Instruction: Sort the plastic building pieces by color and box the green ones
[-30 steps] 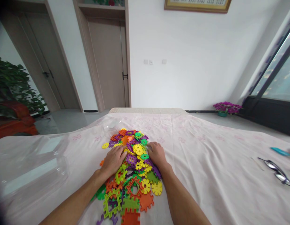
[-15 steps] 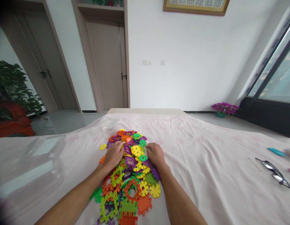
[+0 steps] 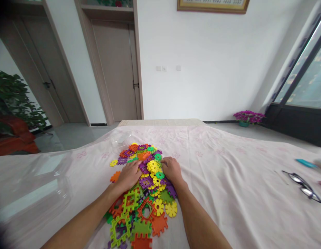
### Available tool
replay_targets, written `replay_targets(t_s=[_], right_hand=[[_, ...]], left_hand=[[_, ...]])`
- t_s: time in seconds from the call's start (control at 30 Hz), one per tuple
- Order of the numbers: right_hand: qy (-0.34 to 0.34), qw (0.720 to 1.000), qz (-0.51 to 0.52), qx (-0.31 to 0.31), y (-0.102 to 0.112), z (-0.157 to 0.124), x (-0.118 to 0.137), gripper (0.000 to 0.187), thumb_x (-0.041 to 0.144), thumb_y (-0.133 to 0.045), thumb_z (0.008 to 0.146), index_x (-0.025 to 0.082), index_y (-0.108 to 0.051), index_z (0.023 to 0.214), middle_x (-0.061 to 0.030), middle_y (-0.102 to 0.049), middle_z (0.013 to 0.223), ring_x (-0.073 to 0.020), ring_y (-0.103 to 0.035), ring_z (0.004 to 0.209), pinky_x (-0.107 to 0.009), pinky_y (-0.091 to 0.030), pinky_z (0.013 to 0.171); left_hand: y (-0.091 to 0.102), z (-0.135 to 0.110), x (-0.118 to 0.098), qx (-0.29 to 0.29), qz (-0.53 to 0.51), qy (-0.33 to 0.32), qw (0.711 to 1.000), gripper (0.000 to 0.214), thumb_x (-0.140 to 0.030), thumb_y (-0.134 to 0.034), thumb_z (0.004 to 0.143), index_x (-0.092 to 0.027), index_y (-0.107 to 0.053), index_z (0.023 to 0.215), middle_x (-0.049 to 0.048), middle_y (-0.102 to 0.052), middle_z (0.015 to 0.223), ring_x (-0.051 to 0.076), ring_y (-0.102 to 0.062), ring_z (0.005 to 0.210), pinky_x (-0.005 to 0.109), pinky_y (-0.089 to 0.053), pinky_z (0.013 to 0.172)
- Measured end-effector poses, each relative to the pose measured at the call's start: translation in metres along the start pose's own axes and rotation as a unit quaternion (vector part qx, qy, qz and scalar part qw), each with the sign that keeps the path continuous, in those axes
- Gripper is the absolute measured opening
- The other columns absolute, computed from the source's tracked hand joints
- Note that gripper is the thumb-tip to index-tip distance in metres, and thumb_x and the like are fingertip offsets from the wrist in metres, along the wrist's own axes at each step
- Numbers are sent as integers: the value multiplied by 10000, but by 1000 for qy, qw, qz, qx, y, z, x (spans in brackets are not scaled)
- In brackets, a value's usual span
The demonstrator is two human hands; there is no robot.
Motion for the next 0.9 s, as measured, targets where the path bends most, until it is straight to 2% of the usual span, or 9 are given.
replay_targets(t_s=[0.13, 0.2, 0.3, 0.37, 0.5, 0.6, 0.67, 0.73, 0.9], right_hand=[[-1, 1000, -1, 3, 0, 0, 0, 295, 168, -506, 783, 248, -740, 943, -31, -709, 1055, -200, -605, 1043, -283, -403, 952], [-1, 1000, 3, 4, -1, 1, -1, 293, 167, -506, 785, 253, -741, 938, -28, -711, 1054, -199, -606, 1039, -283, -403, 950], [-4, 1000, 8, 4, -2, 2, -3, 277, 176, -513, 787, 255, -743, 919, -28, -715, 1044, -200, -608, 1034, -284, -403, 947], [-6, 1000, 11, 2, -3, 2, -4, 268, 181, -514, 788, 255, -744, 904, -28, -716, 1040, -201, -610, 1029, -282, -403, 943], [-6, 1000, 12, -3, -4, 3, -6, 273, 182, -511, 780, 260, -741, 905, -21, -717, 1038, -194, -616, 1015, -272, -406, 926], [-11, 1000, 6, -2, -4, 3, -8, 279, 179, -511, 772, 265, -737, 910, -16, -715, 1051, -192, -616, 1018, -265, -406, 919], [-11, 1000, 3, 1, -4, 3, -8, 279, 175, -510, 772, 266, -735, 909, -13, -715, 1056, -190, -614, 1021, -260, -403, 921], [-13, 1000, 2, 3, -4, 4, -7, 278, 172, -510, 774, 267, -735, 908, -12, -715, 1056, -188, -612, 1025, -257, -400, 925], [-22, 1000, 0, 2, -3, 3, -5, 279, 168, -510, 780, 261, -737, 914, -13, -713, 1063, -187, -607, 1033, -255, -394, 938]], left_hand=[[15, -6, -9, 19, -50, 2, 999, 324, -232, -414, 876, -247, -672, 1072, 34, -709, 1120, 211, -618, 1051, 321, -453, 920], [21, -1, -10, -2, -62, 13, 998, 312, -207, -398, 876, -260, -673, 1015, 12, -721, 1080, 190, -627, 1022, 306, -455, 904], [24, 14, -6, -60, -13, 27, 998, 343, -232, -403, 885, -240, -649, 1124, 55, -691, 1157, 212, -586, 1115, 347, -410, 996], [20, 25, 2, -72, 37, 63, 995, 423, -328, -410, 903, -229, -589, 1273, 108, -622, 1294, 271, -510, 1241, 437, -359, 1059], [0, 43, 20, -13, 87, 159, 983, 592, -559, -351, 902, -274, -495, 1400, 141, -378, 1544, 391, -232, 1445, 653, -219, 1086], [-10, 48, 28, 28, 82, 197, 977, 631, -617, -292, 895, -316, -460, 1423, 113, -272, 1603, 412, -162, 1466, 693, -203, 1069], [-11, 46, 26, 34, 87, 186, 978, 640, -617, -293, 891, -294, -468, 1416, 121, -279, 1597, 420, -185, 1454, 678, -225, 1070], [-6, 41, 18, 35, 98, 151, 983, 621, -595, -310, 893, -244, -529, 1355, 149, -378, 1534, 420, -287, 1401, 643, -285, 1054], [10, 25, -5, 63, 103, 45, 992, 457, -453, -357, 906, -193, -636, 1158, 160, -605, 1240, 351, -550, 1152, 490, -448, 935]])
Point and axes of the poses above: each hand's wrist, its own z-axis towards the middle knuckle, its own y-axis out of the back of the hand, x = y × z, the point moved 2 cm from there along z, towards the middle knuckle
